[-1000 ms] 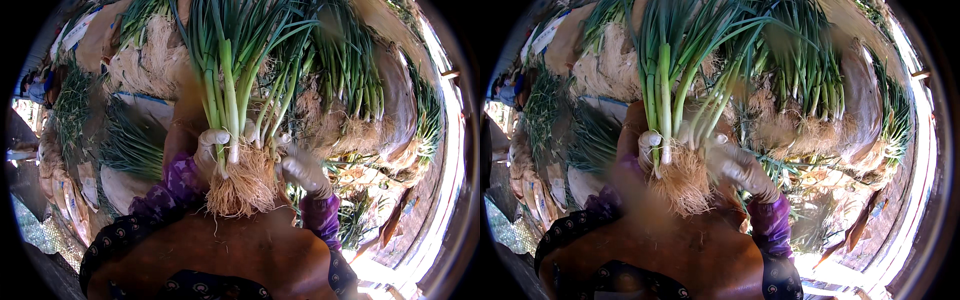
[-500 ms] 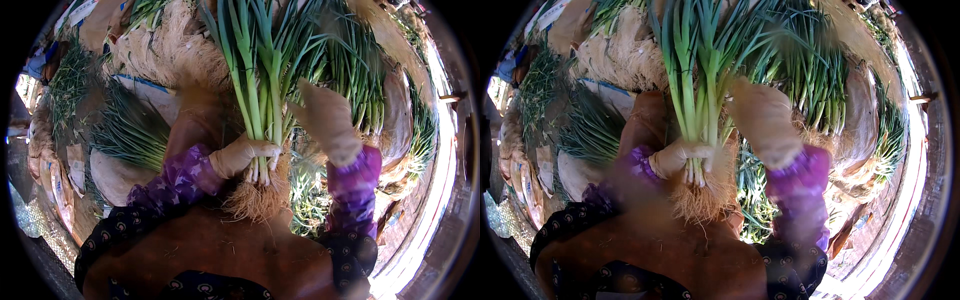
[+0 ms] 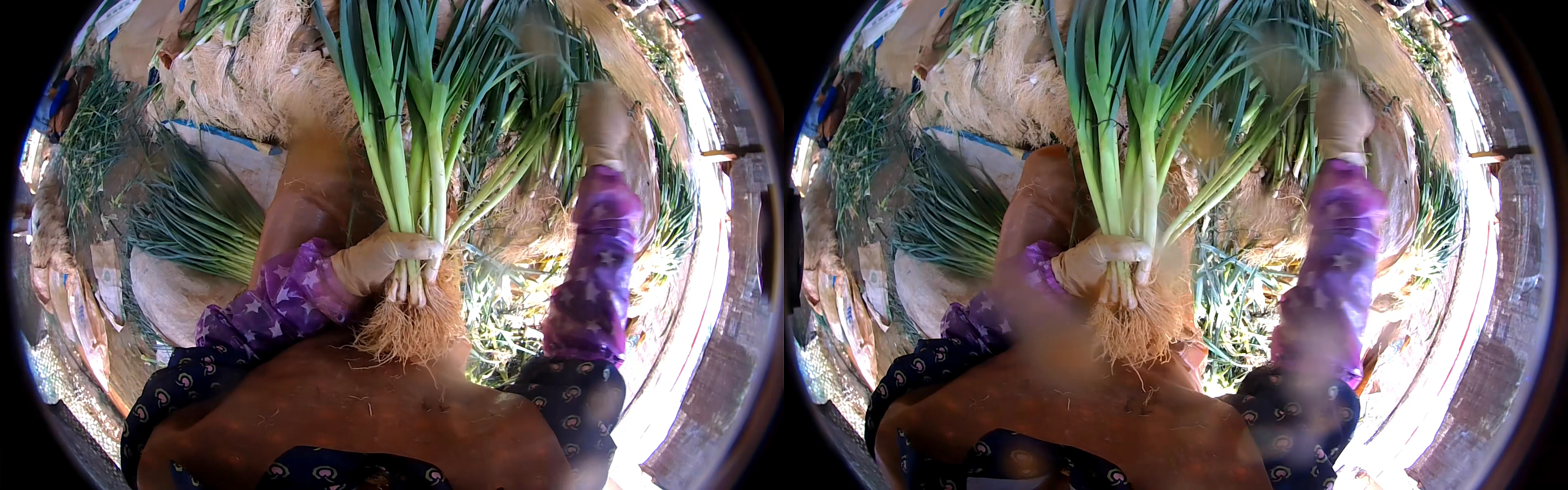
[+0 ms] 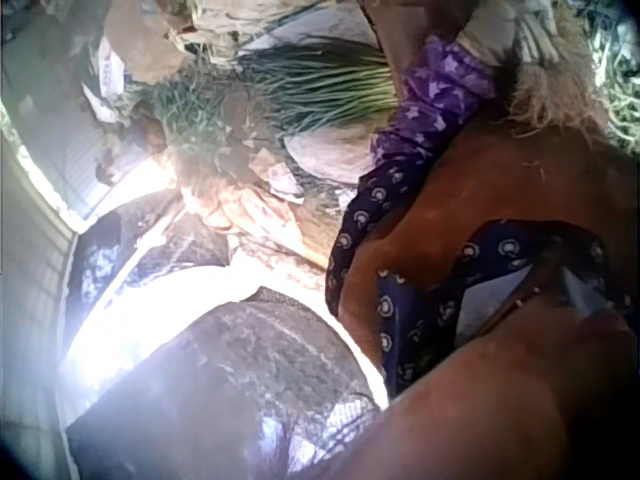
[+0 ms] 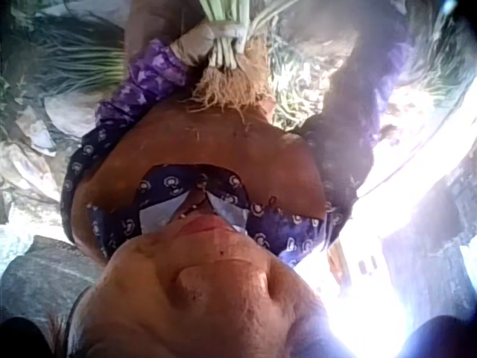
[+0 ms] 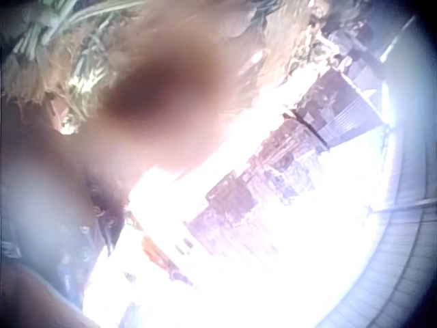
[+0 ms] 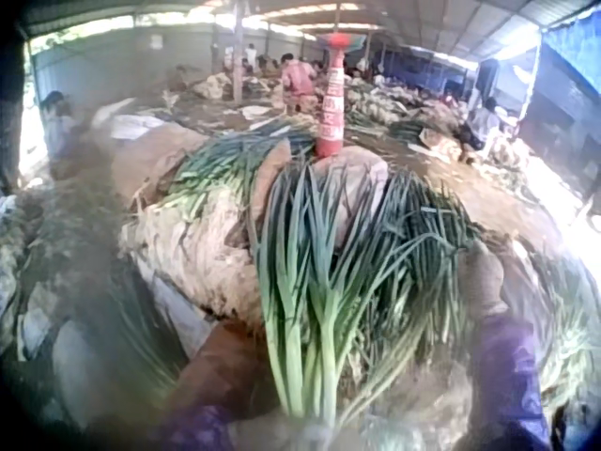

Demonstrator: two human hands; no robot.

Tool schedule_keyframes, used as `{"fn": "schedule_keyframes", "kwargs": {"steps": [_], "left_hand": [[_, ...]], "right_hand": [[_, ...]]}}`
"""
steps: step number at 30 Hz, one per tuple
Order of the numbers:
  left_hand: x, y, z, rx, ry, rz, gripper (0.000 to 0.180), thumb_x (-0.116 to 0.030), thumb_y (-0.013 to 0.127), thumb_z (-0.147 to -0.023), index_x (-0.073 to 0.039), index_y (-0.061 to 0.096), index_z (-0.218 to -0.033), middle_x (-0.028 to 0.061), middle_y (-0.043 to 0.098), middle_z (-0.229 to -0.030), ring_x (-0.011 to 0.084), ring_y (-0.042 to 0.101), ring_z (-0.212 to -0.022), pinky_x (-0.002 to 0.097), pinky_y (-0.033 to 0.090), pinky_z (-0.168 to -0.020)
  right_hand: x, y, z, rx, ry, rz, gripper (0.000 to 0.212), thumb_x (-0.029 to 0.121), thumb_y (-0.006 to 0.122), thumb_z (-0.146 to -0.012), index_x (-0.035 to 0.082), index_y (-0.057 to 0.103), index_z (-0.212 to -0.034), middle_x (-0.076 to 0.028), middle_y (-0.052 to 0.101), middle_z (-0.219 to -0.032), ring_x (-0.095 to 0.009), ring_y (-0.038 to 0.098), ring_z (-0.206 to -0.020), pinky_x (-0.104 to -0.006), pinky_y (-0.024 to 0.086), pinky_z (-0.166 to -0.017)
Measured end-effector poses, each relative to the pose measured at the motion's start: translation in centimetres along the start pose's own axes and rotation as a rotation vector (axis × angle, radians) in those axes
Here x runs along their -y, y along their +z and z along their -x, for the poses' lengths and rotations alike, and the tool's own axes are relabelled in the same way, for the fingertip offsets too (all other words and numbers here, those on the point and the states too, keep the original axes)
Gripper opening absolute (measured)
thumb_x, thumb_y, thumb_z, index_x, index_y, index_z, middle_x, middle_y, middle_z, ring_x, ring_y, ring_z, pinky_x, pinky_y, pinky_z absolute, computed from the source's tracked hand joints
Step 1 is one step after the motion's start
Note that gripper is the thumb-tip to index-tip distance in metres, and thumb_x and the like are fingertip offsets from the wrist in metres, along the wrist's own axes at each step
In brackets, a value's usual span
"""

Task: The person sorts green onions by hand, peeling away outer layers and grouping them into bundles.

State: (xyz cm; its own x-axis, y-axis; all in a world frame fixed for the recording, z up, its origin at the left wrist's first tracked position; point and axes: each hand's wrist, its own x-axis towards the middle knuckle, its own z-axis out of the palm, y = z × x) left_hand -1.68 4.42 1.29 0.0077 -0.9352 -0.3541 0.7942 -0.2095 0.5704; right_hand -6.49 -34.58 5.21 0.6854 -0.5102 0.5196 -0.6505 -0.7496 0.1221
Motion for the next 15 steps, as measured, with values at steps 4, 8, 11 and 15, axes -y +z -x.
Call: {"fn": "schedule_keyframes", "kwargs": {"steps": [4, 8, 11, 15], "left_hand": [[0.1, 0.7, -0.3, 0.037, -0.073, -0.102, 0.029, -0.028, 0.055, -0.08, -0.001, 0.057, -0.072, 0.0076, 0.057, -0.061, 0.0159, 0.057, -0.041, 0.0191, 0.04, -0.03], [0.6, -0.6, 0.1, -0.062, -0.027, -0.011, 0.029, -0.027, 0.053, -0.079, 0.001, 0.058, -0.073, 0.01, 0.057, -0.063, 0.0186, 0.057, -0.045, 0.0234, 0.045, -0.04], [-0.1, -0.2, 0.3, -0.007, -0.04, 0.123, 0.027, -0.023, 0.055, -0.076, 0.003, 0.059, -0.081, 0.0124, 0.059, -0.064, 0.0205, 0.057, -0.047, 0.0271, 0.049, -0.043], [0.4, -0.4, -0.2, 0.092, 0.067, 0.304, 0.033, -0.023, 0.058, -0.075, 0.005, 0.057, -0.092, 0.0166, 0.061, -0.07, 0.0224, 0.06, -0.052, 0.0299, 0.054, -0.041]], "right_hand": [[-23.7, -9.6, -4.3, -0.37, -0.316, 0.491, 0.02, 0.01, 0.044, -0.083, 0.009, 0.061, -0.094, -0.01, 0.064, -0.084, -0.027, 0.061, -0.077, -0.0323, 0.05, -0.071], [-16.0, -19.8, 1.8, -0.203, 0.196, -0.443, 0.036, 0.005, 0.041, -0.09, 0.007, 0.048, -0.125, -0.012, 0.055, -0.117, -0.017, 0.055, -0.102, -0.0247, 0.045, -0.083], [-7.0, -22.6, 12.6, -0.025, 0.049, -0.493, 0.036, 0.012, 0.045, -0.091, 0.004, 0.046, -0.125, -0.014, 0.052, -0.12, -0.018, 0.053, -0.106, -0.0254, 0.045, -0.084], [0.9, -13.5, 26.9, 0.534, 0.282, -0.548, 0.035, 0.023, 0.052, -0.088, 0.001, 0.052, -0.115, -0.014, 0.058, -0.107, -0.018, 0.057, -0.095, -0.0273, 0.048, -0.075]]}}
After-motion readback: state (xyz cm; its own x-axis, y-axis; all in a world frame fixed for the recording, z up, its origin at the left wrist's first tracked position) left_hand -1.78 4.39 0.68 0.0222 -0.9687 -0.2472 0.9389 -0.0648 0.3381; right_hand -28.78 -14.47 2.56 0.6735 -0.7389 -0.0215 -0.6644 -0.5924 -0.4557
